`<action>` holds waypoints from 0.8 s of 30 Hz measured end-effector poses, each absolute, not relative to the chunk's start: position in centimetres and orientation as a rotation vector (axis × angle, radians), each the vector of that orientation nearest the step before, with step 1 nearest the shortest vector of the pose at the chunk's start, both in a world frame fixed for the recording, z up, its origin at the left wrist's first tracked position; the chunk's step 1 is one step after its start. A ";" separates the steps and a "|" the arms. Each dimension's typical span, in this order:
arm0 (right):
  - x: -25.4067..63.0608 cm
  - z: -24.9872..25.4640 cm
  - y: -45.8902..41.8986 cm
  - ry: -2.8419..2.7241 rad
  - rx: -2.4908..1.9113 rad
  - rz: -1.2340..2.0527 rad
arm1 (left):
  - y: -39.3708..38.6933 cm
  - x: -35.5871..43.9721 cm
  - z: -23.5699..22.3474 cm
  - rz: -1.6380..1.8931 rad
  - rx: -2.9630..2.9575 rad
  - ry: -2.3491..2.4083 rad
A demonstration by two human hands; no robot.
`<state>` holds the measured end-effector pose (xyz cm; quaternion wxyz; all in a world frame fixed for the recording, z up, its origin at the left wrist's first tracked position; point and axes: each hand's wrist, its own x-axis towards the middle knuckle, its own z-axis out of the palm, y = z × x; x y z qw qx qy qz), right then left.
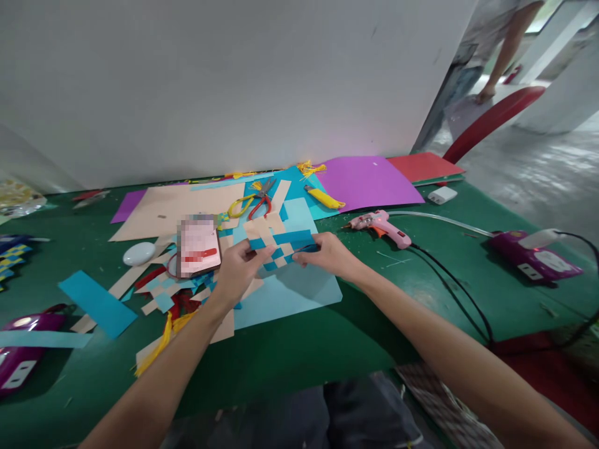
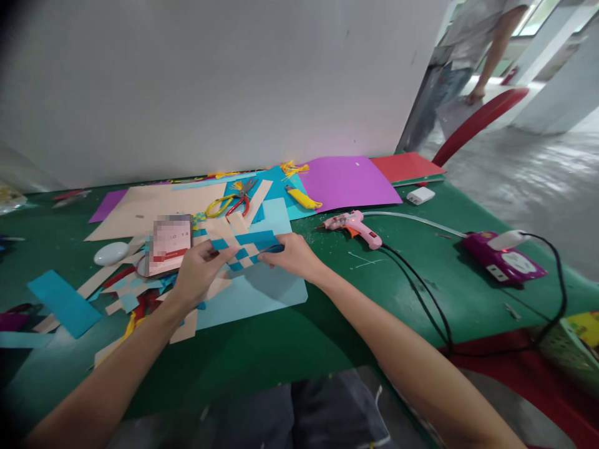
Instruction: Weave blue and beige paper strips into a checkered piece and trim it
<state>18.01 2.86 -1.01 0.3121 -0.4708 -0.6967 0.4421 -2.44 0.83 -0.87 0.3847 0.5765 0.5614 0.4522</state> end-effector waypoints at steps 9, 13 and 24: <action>18.1 -1.1 3.0 -1.823 -1.232 1.203 | 0.7 -2.1 0.2 1.167 1.581 1.568; 18.1 -1.1 3.1 -1.825 -1.221 1.185 | 0.7 -2.2 -0.1 1.175 1.598 1.575; 18.4 -1.4 3.4 -1.735 -1.224 1.125 | 0.8 -2.5 -0.4 1.036 1.544 1.207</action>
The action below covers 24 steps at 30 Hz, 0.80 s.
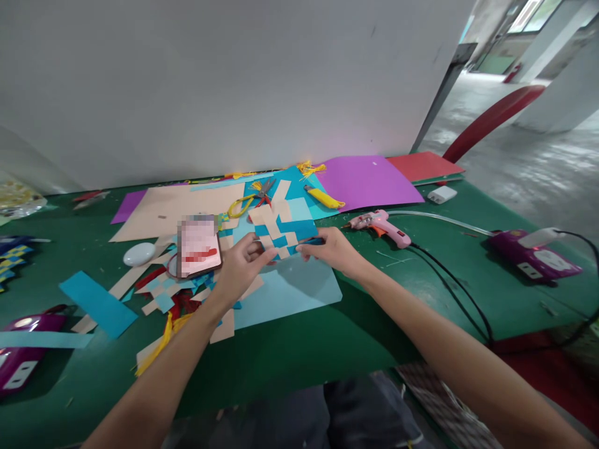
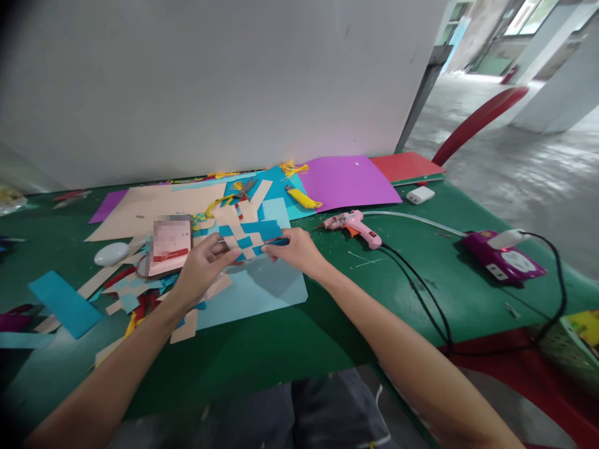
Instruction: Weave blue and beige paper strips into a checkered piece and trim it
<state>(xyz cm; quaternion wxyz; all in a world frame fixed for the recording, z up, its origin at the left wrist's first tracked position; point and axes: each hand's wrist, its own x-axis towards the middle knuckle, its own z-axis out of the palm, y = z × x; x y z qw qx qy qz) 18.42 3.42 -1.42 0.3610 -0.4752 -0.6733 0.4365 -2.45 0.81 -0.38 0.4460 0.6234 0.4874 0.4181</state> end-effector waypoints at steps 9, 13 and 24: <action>18.7 -1.3 3.5 -1.747 -1.249 1.171 | 0.8 -2.5 -0.6 1.057 1.677 1.429; 18.9 -1.2 3.5 -1.783 -1.254 1.207 | 1.0 -3.1 -0.7 0.993 1.849 1.524; 19.1 -1.2 3.5 -1.798 -1.268 1.171 | 0.9 -3.0 -0.5 0.995 1.836 1.513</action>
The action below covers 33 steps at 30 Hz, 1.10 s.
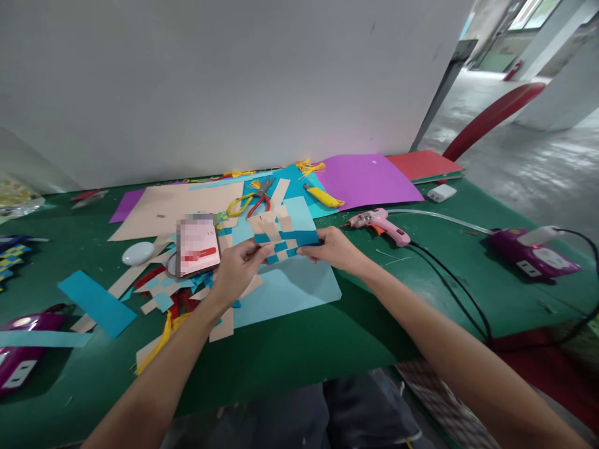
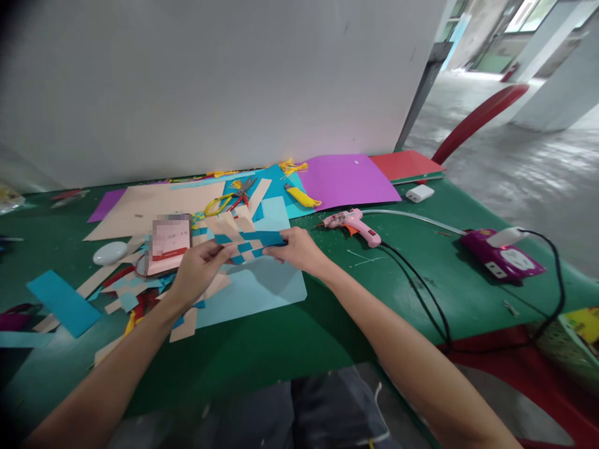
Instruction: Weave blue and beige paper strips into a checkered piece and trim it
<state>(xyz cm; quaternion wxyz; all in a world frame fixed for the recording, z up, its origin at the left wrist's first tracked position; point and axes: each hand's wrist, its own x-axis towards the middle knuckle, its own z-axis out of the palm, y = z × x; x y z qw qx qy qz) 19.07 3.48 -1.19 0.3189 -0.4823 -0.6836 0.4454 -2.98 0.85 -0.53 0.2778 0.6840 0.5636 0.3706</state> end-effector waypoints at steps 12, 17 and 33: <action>18.7 -1.2 3.4 -1.756 -1.280 1.182 | 0.5 -2.3 -1.4 1.006 1.782 1.468; 18.5 -1.4 3.3 -1.737 -1.217 1.197 | 0.4 -2.1 -1.4 1.006 1.714 1.416; 18.6 -1.4 3.3 -1.818 -1.104 1.226 | 0.3 -2.0 -0.7 0.898 1.759 1.361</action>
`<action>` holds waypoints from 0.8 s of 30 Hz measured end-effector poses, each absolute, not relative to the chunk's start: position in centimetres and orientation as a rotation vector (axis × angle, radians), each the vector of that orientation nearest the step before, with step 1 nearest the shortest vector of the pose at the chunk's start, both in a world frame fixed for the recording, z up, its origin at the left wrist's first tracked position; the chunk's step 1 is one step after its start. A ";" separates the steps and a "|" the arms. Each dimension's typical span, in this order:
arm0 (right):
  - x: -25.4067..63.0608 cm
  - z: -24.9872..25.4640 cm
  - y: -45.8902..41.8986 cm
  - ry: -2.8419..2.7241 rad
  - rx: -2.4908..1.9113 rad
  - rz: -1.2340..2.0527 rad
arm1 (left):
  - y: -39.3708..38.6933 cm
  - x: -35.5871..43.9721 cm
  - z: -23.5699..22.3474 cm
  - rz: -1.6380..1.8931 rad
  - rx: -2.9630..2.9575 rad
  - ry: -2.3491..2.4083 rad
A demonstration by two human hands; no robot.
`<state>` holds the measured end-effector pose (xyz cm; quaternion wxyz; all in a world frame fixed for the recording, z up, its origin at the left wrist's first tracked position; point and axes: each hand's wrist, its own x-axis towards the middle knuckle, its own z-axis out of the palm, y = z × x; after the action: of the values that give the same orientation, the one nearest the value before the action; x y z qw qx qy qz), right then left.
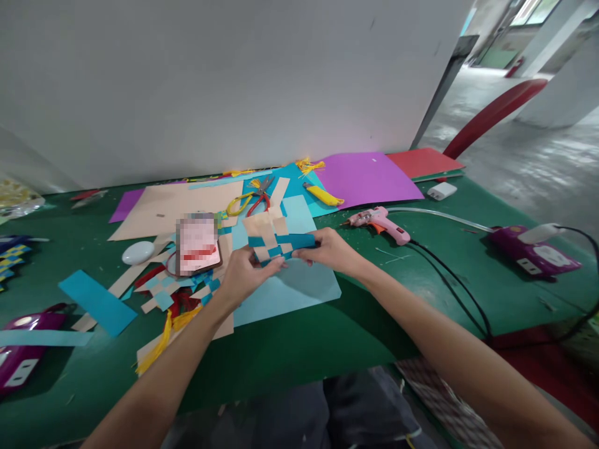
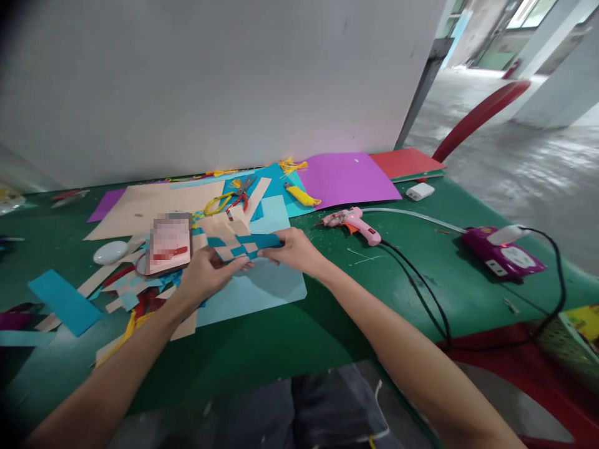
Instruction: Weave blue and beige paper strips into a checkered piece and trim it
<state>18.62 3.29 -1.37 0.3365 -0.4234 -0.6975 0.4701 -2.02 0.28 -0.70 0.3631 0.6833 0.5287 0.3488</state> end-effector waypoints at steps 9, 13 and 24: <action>18.1 -1.5 2.8 -1.967 -1.069 1.099 | 0.6 -2.2 -2.0 1.051 1.968 1.410; 18.2 -1.5 2.9 -1.954 -1.070 1.115 | 0.6 -2.2 -2.1 1.101 2.003 1.360; 18.3 -1.2 2.9 -1.922 -1.100 1.142 | 0.4 -2.0 -1.6 1.039 1.837 1.319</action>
<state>18.30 2.87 -1.22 0.3193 -0.4184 -0.7310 0.4343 -2.04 0.45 -1.65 0.3206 0.6991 0.5022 0.3953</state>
